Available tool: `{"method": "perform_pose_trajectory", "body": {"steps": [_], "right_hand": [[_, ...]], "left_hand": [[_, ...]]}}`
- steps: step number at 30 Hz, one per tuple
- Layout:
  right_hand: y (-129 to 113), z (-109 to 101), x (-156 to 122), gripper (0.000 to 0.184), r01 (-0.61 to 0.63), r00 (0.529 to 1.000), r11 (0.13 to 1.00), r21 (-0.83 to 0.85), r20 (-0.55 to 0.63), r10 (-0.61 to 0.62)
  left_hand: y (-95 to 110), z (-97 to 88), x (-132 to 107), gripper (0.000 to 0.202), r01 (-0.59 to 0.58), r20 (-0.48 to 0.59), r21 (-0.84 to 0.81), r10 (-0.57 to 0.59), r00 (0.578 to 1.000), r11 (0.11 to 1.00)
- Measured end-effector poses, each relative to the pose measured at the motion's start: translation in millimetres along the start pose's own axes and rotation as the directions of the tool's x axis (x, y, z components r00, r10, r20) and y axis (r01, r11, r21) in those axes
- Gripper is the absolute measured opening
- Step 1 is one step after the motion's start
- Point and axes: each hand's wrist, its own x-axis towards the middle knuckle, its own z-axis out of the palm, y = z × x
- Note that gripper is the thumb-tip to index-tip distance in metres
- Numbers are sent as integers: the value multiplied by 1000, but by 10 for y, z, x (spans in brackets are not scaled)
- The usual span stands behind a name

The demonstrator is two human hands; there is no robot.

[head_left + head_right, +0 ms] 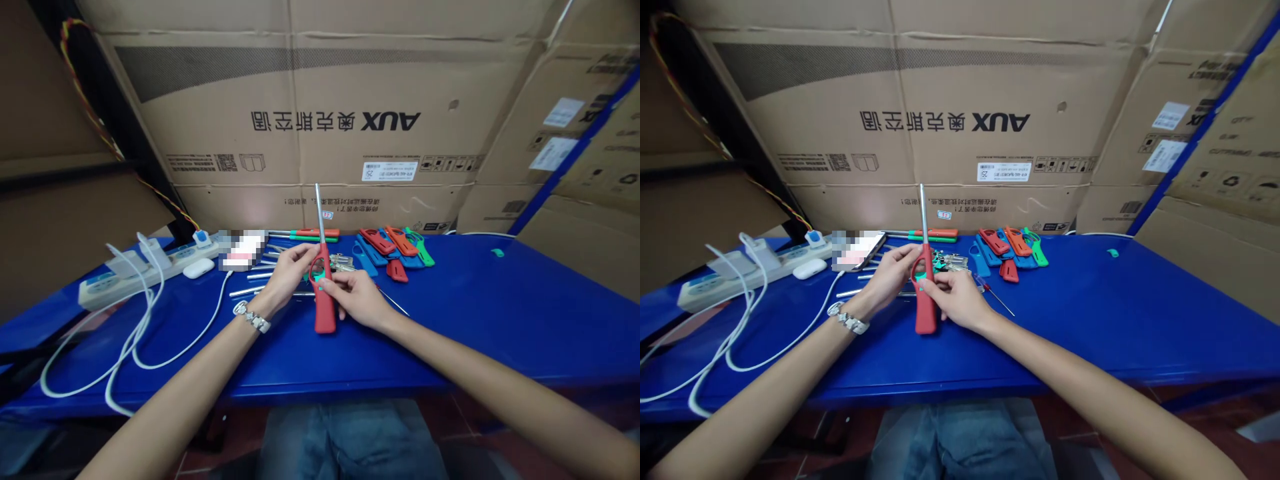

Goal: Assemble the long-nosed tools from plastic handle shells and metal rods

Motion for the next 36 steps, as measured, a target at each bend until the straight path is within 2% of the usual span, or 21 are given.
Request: {"method": "perform_pose_trajectory", "body": {"steps": [2,5,9,11,12,13,15,18,21,25,30,36], "right_hand": [[-34,69,43,45,14,999,1000,5,29,-14],[-60,172,146,46,34,998,999,0,60,-33],[-45,196,339,53,12,994,1000,-8,112,-11],[-31,132,449,53,32,997,992,-125,70,-23],[-26,90,504,47,74,997,960,-269,30,-68],[-22,52,559,37,108,994,890,-443,19,-111],[-19,4,662,23,182,980,732,-657,64,-187],[-23,44,791,18,325,945,551,-769,246,-214],[-33,161,877,17,394,919,470,-790,355,-174],[-24,252,937,16,379,923,481,-790,363,-130],[52,216,949,13,327,943,534,-780,310,-124],[80,246,952,19,328,943,507,-797,307,-129]], "left_hand": [[35,-27,-39,41,67,10,-107,-66,998,992],[112,-100,-74,40,87,4,-159,-88,996,983],[208,-313,-48,38,106,3,-148,-106,994,983],[267,-465,-28,40,99,5,-77,-99,995,992],[300,-541,-24,40,84,2,-10,-84,996,996],[335,-613,-27,41,74,4,69,-74,997,995],[401,-726,-51,42,42,18,239,-47,999,970],[450,-807,-107,40,1,55,462,-30,998,887],[415,-827,-133,37,-12,84,587,-47,995,809],[331,-832,-103,34,-76,185,619,-51,981,782],[279,-811,-69,32,-267,309,668,68,949,694],[226,-822,-61,34,-346,342,700,132,930,625]]}}
